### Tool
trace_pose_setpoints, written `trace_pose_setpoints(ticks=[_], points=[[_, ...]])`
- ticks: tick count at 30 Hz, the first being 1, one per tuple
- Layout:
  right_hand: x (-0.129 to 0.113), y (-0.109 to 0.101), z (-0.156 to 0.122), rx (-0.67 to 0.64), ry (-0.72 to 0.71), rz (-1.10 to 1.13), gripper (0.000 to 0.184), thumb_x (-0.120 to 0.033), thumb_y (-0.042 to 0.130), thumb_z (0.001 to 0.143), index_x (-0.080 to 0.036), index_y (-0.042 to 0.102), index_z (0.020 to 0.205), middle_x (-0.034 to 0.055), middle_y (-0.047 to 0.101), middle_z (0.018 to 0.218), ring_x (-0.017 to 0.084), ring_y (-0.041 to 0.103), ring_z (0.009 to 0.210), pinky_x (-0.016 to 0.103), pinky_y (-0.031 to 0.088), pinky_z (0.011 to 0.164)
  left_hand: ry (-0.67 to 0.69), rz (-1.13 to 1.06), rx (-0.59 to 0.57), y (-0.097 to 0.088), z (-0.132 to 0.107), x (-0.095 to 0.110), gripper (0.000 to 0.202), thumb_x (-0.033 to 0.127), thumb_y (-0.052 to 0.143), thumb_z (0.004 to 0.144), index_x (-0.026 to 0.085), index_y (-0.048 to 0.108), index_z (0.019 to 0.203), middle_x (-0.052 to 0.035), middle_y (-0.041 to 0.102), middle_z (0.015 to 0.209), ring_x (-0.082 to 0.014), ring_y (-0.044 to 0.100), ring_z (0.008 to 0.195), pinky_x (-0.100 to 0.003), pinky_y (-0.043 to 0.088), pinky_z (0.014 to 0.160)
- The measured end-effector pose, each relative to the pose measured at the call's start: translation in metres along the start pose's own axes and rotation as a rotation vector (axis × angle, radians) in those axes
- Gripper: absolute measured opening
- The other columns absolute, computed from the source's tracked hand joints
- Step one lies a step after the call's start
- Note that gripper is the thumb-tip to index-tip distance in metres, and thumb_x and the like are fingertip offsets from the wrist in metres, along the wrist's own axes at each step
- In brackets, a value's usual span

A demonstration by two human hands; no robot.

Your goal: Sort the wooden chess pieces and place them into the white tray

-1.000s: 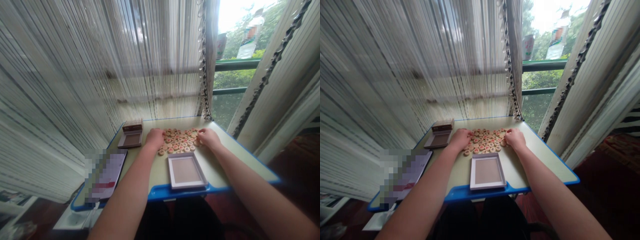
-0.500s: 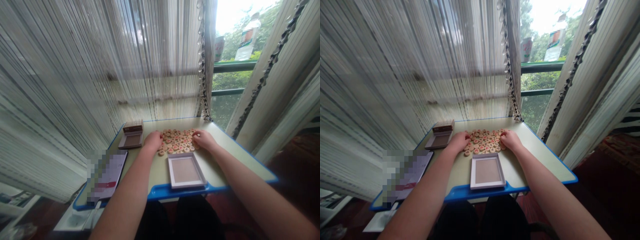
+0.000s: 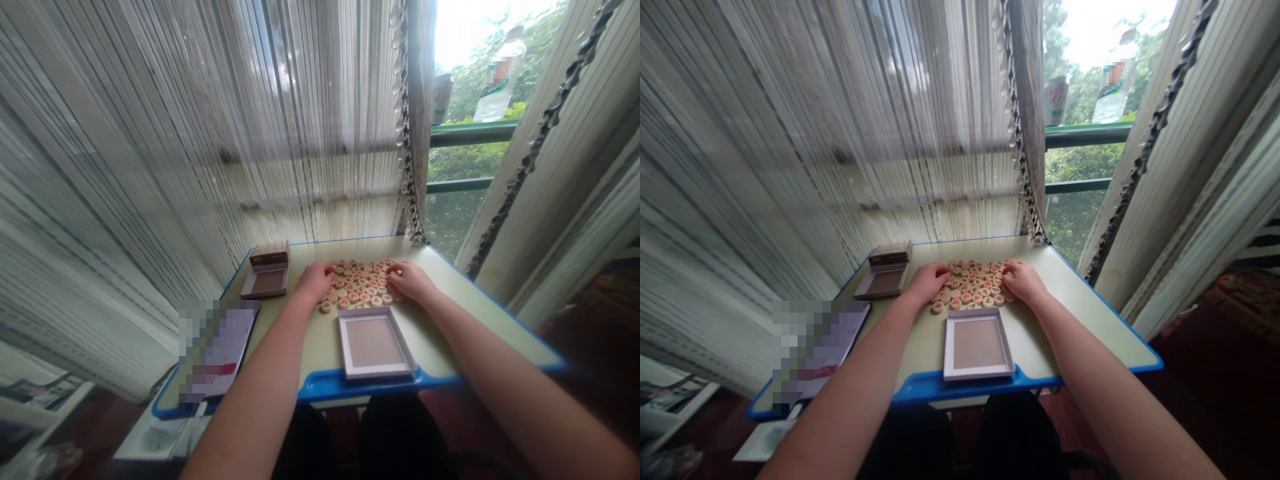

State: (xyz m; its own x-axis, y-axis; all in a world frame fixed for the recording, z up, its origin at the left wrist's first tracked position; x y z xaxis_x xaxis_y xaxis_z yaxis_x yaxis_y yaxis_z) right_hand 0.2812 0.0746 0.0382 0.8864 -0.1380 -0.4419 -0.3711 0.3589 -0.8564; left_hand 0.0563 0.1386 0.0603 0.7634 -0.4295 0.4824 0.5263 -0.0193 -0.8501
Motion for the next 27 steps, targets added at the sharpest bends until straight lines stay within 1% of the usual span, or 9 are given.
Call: trace_pose_setpoints(ticks=[4, 8, 16, 22, 27], points=[[-0.0006, 0.0000, -0.0001, -0.001, -0.003, -0.003, 0.027, -0.021, 0.051, 0.075, -0.017, 0.071, 0.091, 0.0082, 0.065, 0.102, 0.018, 0.059, 0.089, 0.022, 0.042, 0.081, -0.021, -0.059, -0.017, 0.0039, 0.0027, -0.0051, 0.027, 0.013, 0.058, 0.077, 0.019, 0.069, 0.101, -0.0042, 0.070, 0.102, -0.0156, 0.063, 0.093, -0.023, 0.047, 0.085], [-0.0018, -0.0003, -0.0003, -0.008, -0.005, -0.005, 0.027, -0.021, 0.050, 0.076, -0.016, 0.071, 0.091, 0.0083, 0.065, 0.101, 0.018, 0.059, 0.089, 0.023, 0.042, 0.081, 0.000, -0.059, -0.019, 0.0051, 0.0043, -0.0038, 0.024, 0.013, 0.061, 0.076, 0.018, 0.070, 0.097, -0.0047, 0.071, 0.099, -0.0162, 0.064, 0.091, -0.024, 0.047, 0.084], [-0.0020, 0.0014, 0.0007, -0.009, -0.027, -0.015, 0.027, -0.021, 0.050, 0.076, -0.017, 0.071, 0.091, 0.0082, 0.065, 0.102, 0.018, 0.059, 0.091, 0.022, 0.042, 0.082, 0.048, 0.024, 0.011, 0.0029, 0.0037, 0.0000, 0.021, 0.014, 0.059, 0.077, 0.018, 0.071, 0.094, -0.0052, 0.070, 0.099, -0.0177, 0.063, 0.092, -0.026, 0.047, 0.086], [0.0001, 0.0030, 0.0019, -0.014, -0.017, -0.018, 0.026, -0.023, 0.050, 0.077, -0.018, 0.071, 0.092, 0.0076, 0.065, 0.101, 0.017, 0.059, 0.090, 0.022, 0.042, 0.082, 0.084, 0.136, -0.008, 0.0052, 0.0036, 0.0017, 0.022, 0.014, 0.056, 0.076, 0.020, 0.071, 0.092, -0.0054, 0.069, 0.101, -0.0179, 0.062, 0.094, -0.026, 0.046, 0.088], [0.0012, 0.0047, 0.0028, -0.008, -0.023, -0.008, 0.026, -0.023, 0.050, 0.077, -0.017, 0.071, 0.091, 0.0081, 0.065, 0.101, 0.018, 0.059, 0.089, 0.023, 0.042, 0.082, 0.075, 0.121, -0.051, 0.0105, 0.0027, 0.0001, 0.026, 0.015, 0.053, 0.079, 0.023, 0.071, 0.096, -0.0038, 0.069, 0.104, -0.0168, 0.061, 0.097, -0.026, 0.045, 0.091]])
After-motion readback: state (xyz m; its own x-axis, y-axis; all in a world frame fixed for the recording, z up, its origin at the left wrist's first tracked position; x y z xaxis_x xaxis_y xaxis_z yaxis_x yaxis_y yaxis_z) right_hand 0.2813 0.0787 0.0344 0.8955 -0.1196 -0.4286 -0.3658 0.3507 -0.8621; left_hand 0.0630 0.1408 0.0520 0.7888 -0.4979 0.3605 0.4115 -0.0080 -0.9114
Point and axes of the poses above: each hand's wrist, its own z-axis towards the middle knuckle, its own y-axis out of the palm, x = y × z, the point moved 9 cm from there along z, towards the middle knuckle
